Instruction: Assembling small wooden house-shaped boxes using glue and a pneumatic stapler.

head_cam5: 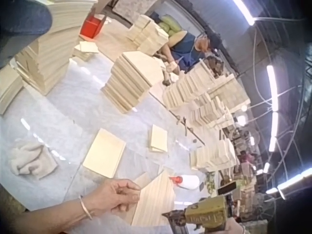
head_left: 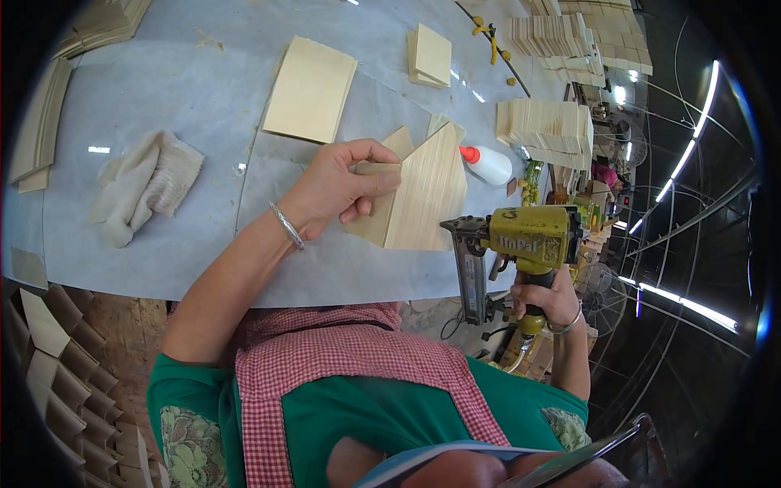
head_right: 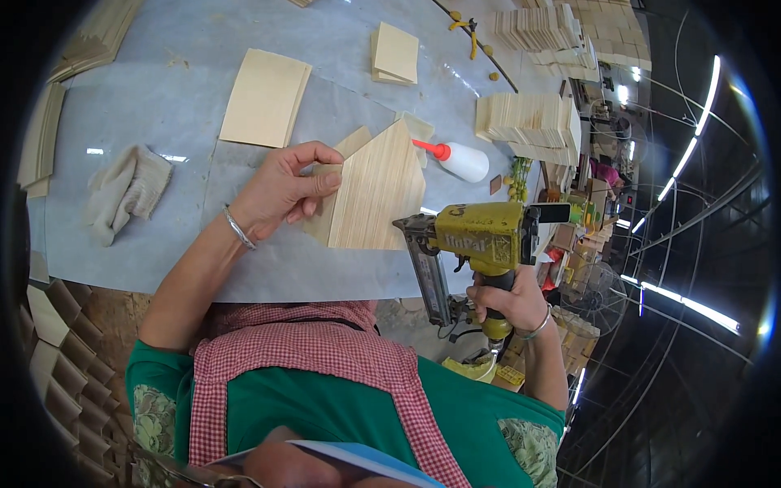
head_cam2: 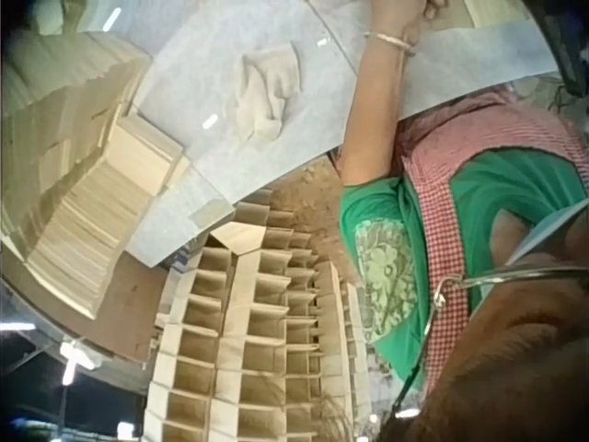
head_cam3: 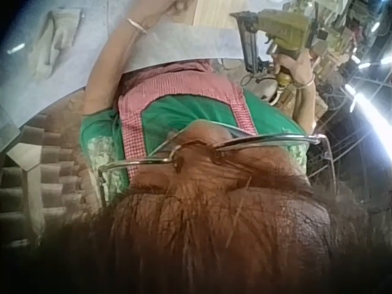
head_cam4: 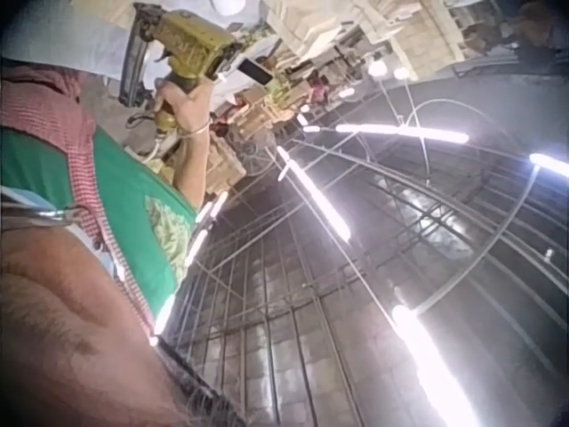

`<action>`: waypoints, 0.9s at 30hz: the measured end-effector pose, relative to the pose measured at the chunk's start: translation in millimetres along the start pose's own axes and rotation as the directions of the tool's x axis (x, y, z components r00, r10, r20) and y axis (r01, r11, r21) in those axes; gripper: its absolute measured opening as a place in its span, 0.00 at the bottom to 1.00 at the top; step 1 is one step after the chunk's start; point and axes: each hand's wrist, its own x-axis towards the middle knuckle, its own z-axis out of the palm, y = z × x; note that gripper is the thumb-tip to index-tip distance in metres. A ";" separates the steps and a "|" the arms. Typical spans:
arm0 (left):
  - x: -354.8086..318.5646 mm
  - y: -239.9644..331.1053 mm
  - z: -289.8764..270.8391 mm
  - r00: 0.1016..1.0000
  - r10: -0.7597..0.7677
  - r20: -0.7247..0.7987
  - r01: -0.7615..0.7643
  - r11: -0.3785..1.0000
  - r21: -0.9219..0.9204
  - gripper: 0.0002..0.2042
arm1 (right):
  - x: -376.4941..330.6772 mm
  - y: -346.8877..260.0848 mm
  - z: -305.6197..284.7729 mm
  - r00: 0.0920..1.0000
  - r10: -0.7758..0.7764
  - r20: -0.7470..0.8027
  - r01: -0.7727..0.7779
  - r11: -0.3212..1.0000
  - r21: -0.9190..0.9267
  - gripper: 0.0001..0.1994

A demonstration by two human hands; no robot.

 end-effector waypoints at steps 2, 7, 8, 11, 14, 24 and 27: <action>0.5 0.6 -0.2 1.000 -0.014 0.006 0.014 0.999 -0.030 0.11 | 0.2 0.8 0.2 1.000 -0.009 -0.002 0.009 1.000 0.009 0.10; 6.3 1.0 -5.3 0.999 -0.028 0.024 0.029 0.999 -0.043 0.09 | 0.5 4.1 0.0 0.999 -0.034 0.003 0.034 0.999 -0.003 0.10; 6.5 1.1 -5.7 0.999 -0.027 0.033 0.029 0.998 -0.059 0.08 | 0.2 4.0 0.8 0.999 -0.034 0.003 0.034 0.999 -0.002 0.10; 4.3 2.0 -1.9 1.000 -0.013 0.001 0.013 0.999 -0.040 0.07 | -0.7 5.1 1.9 1.000 -0.026 -0.010 0.026 1.000 -0.016 0.09; 6.1 0.6 -2.2 1.000 -0.014 -0.009 0.013 0.998 -0.056 0.07 | -1.2 6.6 1.8 0.999 -0.034 -0.018 0.034 0.999 -0.023 0.09; -4.7 -9.1 6.4 0.989 0.139 -0.058 -0.134 0.988 0.074 0.12 | -3.7 3.3 3.2 1.000 -0.013 -0.023 0.011 0.997 -0.073 0.06; -8.5 -5.4 6.2 0.988 0.151 -0.031 -0.143 0.976 0.167 0.16 | -6.6 2.6 4.5 1.000 0.008 -0.027 -0.010 0.997 -0.080 0.06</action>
